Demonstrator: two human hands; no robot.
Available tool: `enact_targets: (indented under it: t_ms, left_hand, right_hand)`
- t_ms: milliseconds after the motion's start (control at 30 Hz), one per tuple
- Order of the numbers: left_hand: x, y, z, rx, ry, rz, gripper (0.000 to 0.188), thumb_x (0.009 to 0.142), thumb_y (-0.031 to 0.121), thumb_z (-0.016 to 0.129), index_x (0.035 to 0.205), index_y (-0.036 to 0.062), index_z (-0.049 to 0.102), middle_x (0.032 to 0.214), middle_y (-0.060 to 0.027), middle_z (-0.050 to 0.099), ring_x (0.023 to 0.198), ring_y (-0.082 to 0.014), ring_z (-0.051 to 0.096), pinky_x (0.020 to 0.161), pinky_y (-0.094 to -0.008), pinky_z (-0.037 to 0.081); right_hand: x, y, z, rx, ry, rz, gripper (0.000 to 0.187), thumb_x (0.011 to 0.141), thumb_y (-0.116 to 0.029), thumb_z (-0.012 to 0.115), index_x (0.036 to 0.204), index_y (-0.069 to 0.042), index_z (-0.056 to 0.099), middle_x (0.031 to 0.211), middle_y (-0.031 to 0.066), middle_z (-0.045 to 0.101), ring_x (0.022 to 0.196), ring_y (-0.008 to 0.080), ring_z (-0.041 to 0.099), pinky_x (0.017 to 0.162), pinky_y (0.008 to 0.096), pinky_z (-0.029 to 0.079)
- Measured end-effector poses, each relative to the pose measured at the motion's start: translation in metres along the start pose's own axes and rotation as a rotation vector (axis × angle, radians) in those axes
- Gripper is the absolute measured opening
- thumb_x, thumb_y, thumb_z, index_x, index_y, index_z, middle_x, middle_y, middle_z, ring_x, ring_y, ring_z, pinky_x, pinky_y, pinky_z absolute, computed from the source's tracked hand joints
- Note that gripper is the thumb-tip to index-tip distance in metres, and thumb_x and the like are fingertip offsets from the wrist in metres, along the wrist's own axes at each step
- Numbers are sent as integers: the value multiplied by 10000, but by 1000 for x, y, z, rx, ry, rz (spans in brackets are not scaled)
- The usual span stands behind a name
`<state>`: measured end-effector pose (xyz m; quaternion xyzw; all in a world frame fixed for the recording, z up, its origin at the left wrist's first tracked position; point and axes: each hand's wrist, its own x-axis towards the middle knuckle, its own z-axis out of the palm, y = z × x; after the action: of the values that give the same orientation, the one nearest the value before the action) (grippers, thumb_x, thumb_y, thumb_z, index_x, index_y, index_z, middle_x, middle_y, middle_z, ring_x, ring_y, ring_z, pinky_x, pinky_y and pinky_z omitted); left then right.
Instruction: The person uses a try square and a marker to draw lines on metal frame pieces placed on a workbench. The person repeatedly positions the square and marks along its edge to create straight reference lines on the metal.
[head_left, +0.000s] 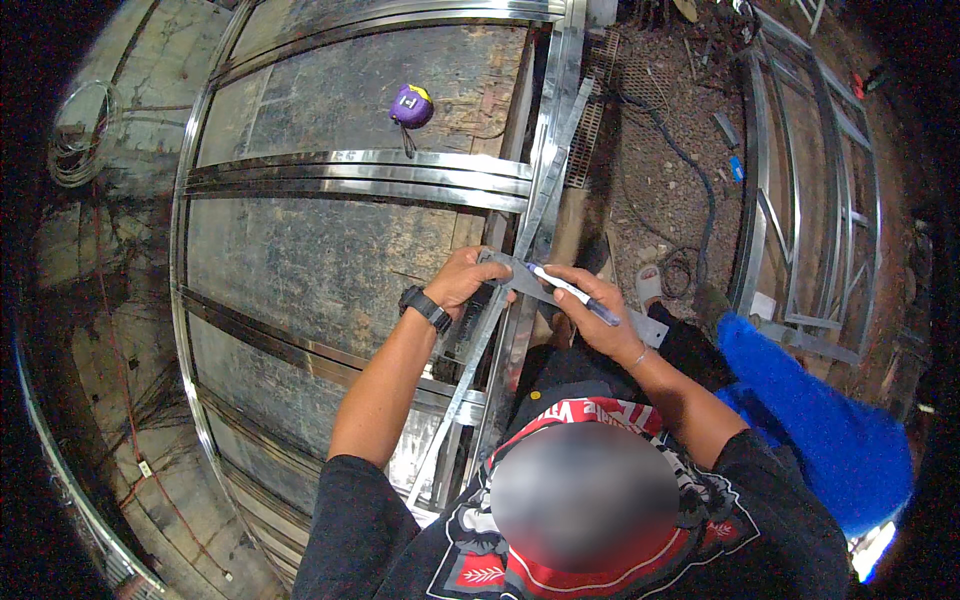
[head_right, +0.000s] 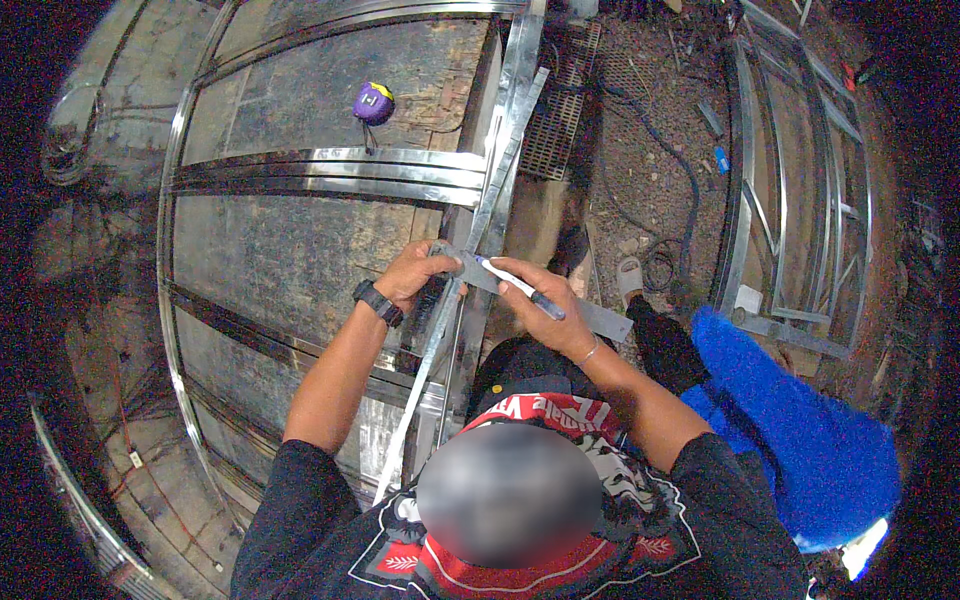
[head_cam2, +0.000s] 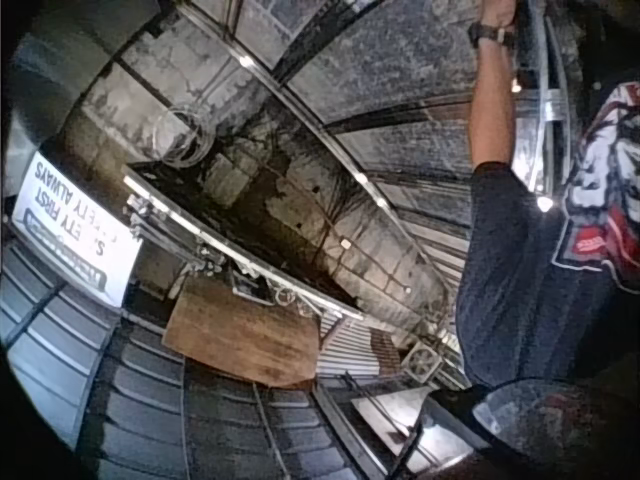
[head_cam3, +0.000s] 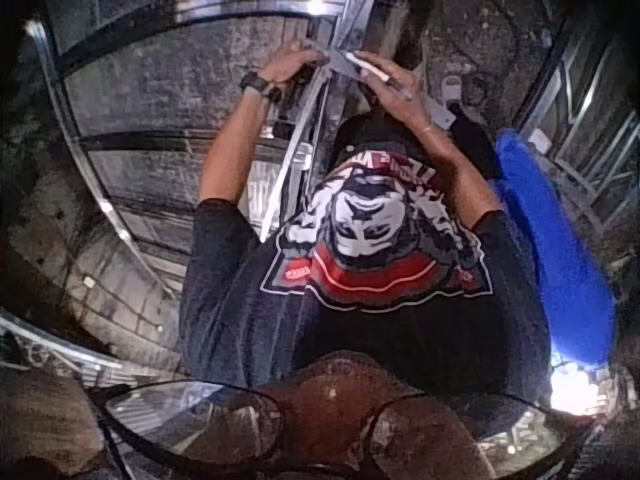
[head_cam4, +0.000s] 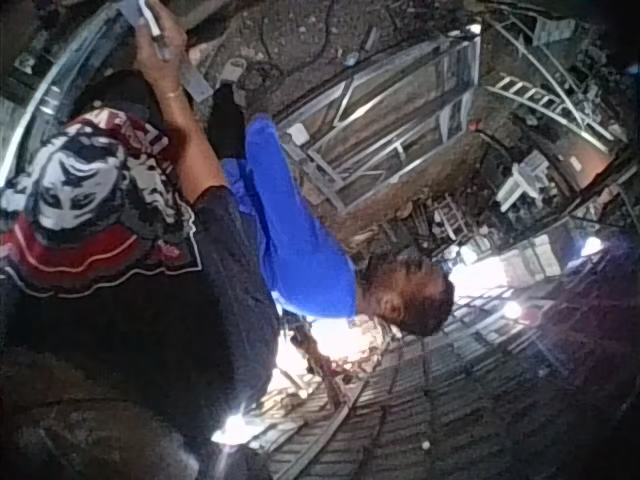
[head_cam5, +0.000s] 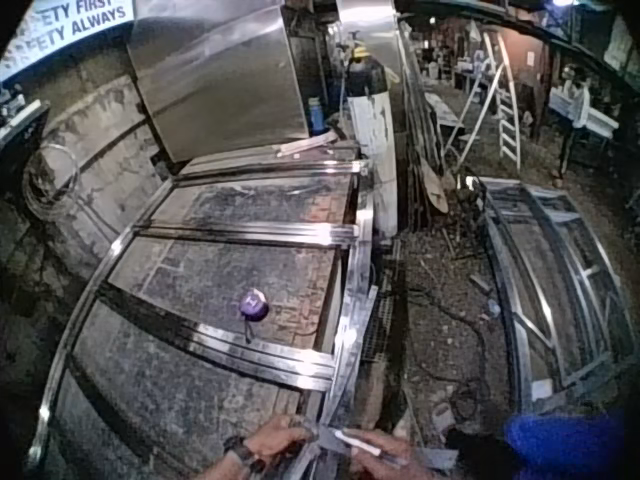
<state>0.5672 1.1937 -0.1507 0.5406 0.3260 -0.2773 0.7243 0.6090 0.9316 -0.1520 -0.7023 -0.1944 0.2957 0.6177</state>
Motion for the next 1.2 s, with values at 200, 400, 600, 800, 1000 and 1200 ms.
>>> enact_targets:
  t_ms: [200, 400, 600, 800, 1000, 1200]
  left_hand:
    - [0, -1, -1, 7, -43, 25, 241, 911, 121, 723, 1096, -31, 687, 886, -152, 767, 715, -226, 758, 641, -348, 619]
    - [0, 0, 1, 4, -22, 11, 236, 883, 62, 699, 1084, -63, 696, 926, -154, 762, 743, -222, 764, 669, -331, 638]
    - [1, -8, 2, 21, -9, 62, 224, 917, 143, 721, 1074, -15, 694, 892, -96, 754, 724, -194, 743, 659, -335, 606]
    - [1, -10, 2, -6, -32, 55, 219, 916, 139, 725, 1072, -13, 696, 910, -98, 756, 728, -189, 742, 666, -330, 608]
    - [0, -10, 3, -41, -50, 60, 226, 917, 121, 734, 1093, -16, 697, 914, -103, 757, 721, -192, 744, 660, -333, 622]
    - [2, -11, 0, -19, -73, 66, 250, 912, 123, 738, 1114, -16, 693, 926, -116, 756, 736, -207, 754, 661, -340, 627]
  right_hand:
    - [2, -3, 0, -40, 0, -44, 377, 1015, -194, 664, 1351, -22, 670, 1280, 145, 735, 1170, 208, 696, 1028, 354, 517]
    - [4, 0, 1, -17, 9, -55, 377, 1013, -182, 660, 1355, -23, 669, 1291, 152, 731, 1184, 213, 693, 1037, 359, 515]
    - [5, 2, -2, -14, -12, 4, 388, 1015, -196, 654, 1359, -15, 662, 1301, 149, 728, 1191, 212, 689, 1041, 356, 513]
    - [4, 2, -3, -16, -19, -18, 384, 1013, -198, 655, 1355, -22, 668, 1298, 155, 730, 1194, 221, 692, 1050, 359, 509]
    - [4, -4, -3, -28, -29, -41, 378, 1007, -189, 663, 1348, -25, 675, 1301, 155, 731, 1197, 229, 696, 1051, 364, 509]
    - [4, 0, -5, -25, -37, -36, 373, 1007, -186, 660, 1342, -23, 676, 1285, 145, 738, 1182, 232, 702, 1033, 366, 518]
